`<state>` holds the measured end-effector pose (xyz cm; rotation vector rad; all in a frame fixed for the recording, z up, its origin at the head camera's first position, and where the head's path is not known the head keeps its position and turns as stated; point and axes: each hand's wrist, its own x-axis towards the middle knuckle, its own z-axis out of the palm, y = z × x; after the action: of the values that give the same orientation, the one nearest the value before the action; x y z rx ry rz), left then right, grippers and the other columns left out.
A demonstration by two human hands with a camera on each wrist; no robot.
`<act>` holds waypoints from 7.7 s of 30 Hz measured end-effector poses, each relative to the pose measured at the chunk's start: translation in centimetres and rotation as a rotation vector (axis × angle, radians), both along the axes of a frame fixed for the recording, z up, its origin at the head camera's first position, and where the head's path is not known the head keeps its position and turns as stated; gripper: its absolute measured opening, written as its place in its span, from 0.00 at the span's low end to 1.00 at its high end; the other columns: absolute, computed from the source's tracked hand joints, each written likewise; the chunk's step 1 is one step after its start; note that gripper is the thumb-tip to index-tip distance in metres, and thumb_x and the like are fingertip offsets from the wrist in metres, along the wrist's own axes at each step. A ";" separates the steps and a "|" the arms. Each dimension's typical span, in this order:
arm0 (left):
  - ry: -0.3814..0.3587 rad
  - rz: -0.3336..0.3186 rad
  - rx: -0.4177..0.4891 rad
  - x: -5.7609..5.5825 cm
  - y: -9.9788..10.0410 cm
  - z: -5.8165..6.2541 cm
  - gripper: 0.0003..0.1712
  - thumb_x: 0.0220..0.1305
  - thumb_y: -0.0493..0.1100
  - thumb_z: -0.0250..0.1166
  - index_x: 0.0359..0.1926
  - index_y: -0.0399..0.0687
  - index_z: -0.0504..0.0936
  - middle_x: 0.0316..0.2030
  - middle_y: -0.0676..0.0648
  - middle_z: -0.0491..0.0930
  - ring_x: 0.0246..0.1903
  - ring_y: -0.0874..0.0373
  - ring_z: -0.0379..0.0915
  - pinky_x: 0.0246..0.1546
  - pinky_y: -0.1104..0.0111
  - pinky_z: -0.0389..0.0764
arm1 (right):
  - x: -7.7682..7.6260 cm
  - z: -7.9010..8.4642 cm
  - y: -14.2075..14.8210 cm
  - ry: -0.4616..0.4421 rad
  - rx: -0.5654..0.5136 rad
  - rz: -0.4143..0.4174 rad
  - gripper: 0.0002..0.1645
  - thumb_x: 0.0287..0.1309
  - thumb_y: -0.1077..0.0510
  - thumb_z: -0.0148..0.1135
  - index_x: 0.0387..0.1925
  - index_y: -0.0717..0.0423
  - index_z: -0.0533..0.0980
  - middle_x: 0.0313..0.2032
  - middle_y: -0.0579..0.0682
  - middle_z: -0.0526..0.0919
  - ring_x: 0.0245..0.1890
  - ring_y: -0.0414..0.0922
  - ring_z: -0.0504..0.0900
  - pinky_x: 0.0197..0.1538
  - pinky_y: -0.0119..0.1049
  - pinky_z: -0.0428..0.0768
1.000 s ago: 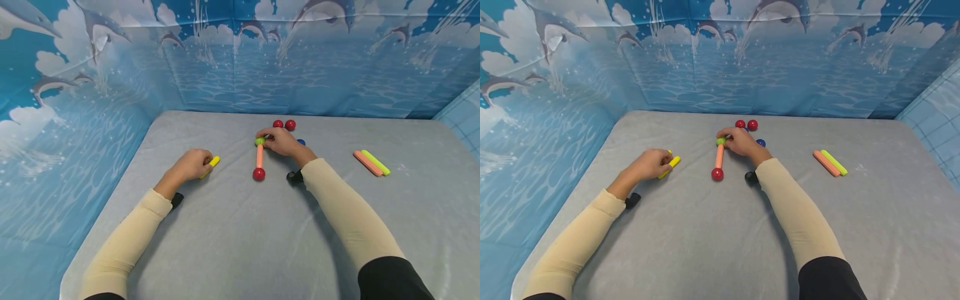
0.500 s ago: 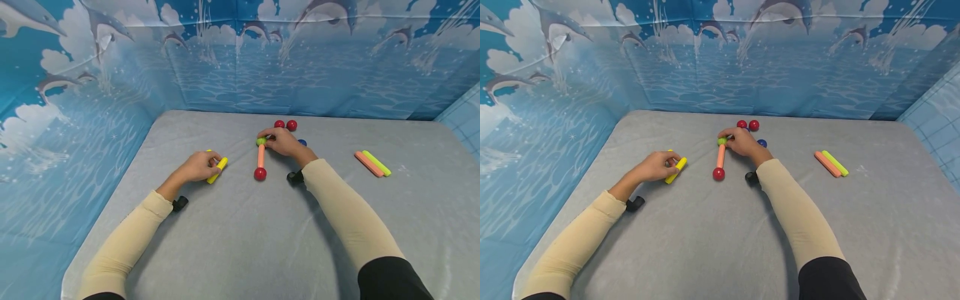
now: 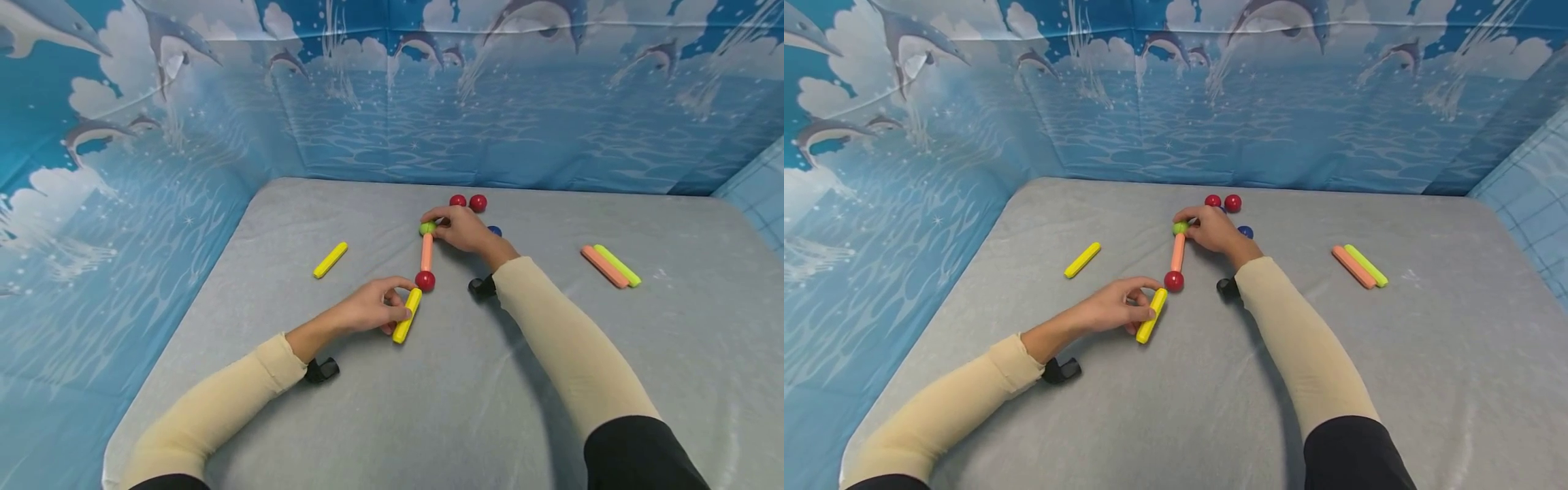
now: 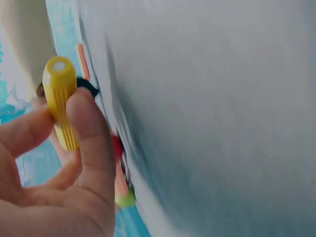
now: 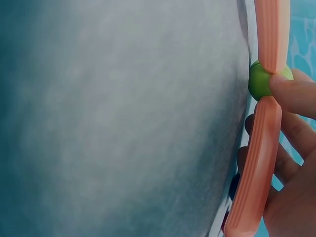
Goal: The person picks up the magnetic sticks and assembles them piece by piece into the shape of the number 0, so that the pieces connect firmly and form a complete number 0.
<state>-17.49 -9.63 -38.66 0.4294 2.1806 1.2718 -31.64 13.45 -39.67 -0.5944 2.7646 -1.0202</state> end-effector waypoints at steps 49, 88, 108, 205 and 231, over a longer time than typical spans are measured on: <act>-0.238 0.192 0.079 -1.1 1.5 -1.1 0.27 0.67 0.36 0.64 0.65 0.41 0.69 0.40 0.43 0.83 0.22 0.60 0.79 0.28 0.71 0.85 | 0.1 -0.1 -0.6 -0.007 0.029 -0.044 0.20 0.66 0.61 0.61 0.58 0.50 0.79 0.62 0.56 0.78 0.53 0.54 0.78 0.60 0.50 0.79; 0.281 0.043 -0.197 -3.4 -0.6 -0.1 0.18 0.70 0.44 0.61 0.59 0.52 0.79 0.55 0.47 0.79 0.52 0.50 0.76 0.42 0.66 0.81 | 2.1 1.8 8.6 0.133 0.177 -0.134 0.22 0.67 0.63 0.55 0.61 0.59 0.75 0.52 0.66 0.78 0.56 0.62 0.74 0.58 0.61 0.74; 0.300 -0.164 -0.234 -6.2 1.7 -0.3 0.22 0.72 0.42 0.60 0.65 0.53 0.76 0.61 0.46 0.78 0.56 0.54 0.74 0.58 0.62 0.77 | -0.4 1.2 4.1 0.035 0.283 -0.279 0.29 0.68 0.52 0.57 0.66 0.59 0.70 0.52 0.63 0.78 0.49 0.57 0.74 0.54 0.53 0.77; 0.280 -0.036 -0.244 -7.8 3.3 -0.1 0.18 0.69 0.44 0.63 0.59 0.53 0.80 0.49 0.44 0.82 0.32 0.58 0.76 0.31 0.73 0.76 | 18.4 -0.3 -0.7 -0.060 -0.115 0.184 0.18 0.49 0.63 0.76 0.40 0.57 0.77 0.41 0.51 0.82 0.36 0.39 0.80 0.40 0.28 0.83; 0.223 -0.042 -0.232 -8.0 3.4 -0.2 0.19 0.69 0.45 0.64 0.59 0.53 0.79 0.48 0.44 0.81 0.34 0.57 0.75 0.31 0.72 0.75 | 18.1 -0.1 -2.1 0.018 -0.021 0.200 0.18 0.48 0.62 0.77 0.39 0.56 0.76 0.36 0.48 0.79 0.33 0.38 0.77 0.37 0.27 0.79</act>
<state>-25.44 -6.24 -38.83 0.5402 2.4571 0.9719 -13.58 11.34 -39.75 -0.8673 2.6460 -1.0039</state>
